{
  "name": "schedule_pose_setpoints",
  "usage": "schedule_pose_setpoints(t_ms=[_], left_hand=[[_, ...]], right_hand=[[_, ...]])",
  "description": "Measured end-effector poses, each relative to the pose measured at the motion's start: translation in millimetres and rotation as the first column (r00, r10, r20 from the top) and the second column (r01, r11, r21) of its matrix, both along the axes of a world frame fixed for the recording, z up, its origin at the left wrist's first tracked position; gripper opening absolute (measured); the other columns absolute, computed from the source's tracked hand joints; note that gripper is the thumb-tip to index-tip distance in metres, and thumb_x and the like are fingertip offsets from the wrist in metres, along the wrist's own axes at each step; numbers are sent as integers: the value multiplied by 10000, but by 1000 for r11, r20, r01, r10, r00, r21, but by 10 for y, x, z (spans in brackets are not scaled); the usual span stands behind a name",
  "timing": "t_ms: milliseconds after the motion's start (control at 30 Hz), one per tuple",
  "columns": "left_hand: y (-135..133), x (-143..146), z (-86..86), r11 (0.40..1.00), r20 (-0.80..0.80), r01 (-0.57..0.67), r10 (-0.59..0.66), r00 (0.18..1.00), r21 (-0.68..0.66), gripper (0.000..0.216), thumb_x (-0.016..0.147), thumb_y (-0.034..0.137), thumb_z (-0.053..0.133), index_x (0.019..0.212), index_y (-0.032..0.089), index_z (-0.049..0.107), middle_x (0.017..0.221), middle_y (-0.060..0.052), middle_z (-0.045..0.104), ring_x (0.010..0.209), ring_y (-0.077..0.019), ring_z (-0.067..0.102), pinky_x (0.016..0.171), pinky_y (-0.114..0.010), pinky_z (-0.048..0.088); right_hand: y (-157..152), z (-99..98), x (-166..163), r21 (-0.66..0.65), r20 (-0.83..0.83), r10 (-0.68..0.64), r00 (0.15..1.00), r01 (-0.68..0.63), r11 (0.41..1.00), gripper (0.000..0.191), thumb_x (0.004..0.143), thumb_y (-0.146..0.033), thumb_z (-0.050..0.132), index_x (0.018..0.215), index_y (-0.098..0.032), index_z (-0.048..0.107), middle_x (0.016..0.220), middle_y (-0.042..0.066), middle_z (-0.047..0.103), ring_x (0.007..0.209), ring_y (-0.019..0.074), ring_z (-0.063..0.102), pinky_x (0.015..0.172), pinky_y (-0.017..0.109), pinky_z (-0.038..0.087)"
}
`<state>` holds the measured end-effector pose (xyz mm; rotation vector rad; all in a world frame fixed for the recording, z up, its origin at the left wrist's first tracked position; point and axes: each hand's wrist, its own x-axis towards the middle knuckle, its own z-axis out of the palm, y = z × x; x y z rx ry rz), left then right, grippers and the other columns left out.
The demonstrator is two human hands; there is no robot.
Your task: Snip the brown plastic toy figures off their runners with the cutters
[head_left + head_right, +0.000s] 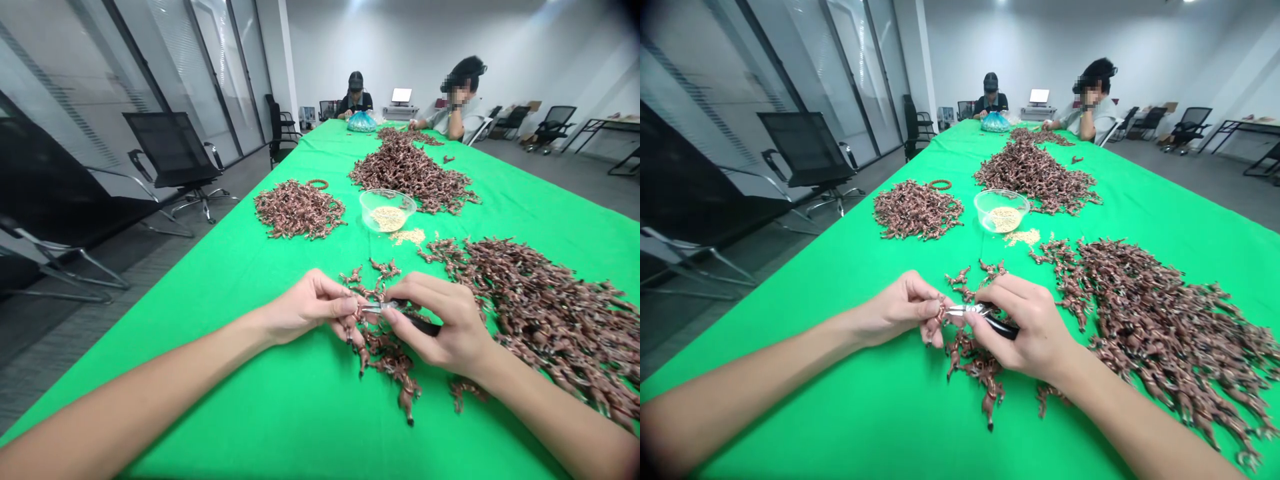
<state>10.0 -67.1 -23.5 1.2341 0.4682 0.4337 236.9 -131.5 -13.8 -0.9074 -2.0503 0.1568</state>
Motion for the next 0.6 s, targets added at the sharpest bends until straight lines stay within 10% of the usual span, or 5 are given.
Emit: schedule_pose_setpoints(t_ms=[600], left_hand=[[-6, -5, 30, 983, -17, 172, -173, 985, -69, 403, 832, 458, 715, 843, 57, 748, 779, -172, 766, 522, -161, 703, 468, -191, 522]], right_hand=[[-32, 16, -5, 16, 1, 80, 997, -80, 997, 133, 863, -196, 652, 989, -153, 647, 825, 65, 677, 701, 153, 595, 630, 298, 490]])
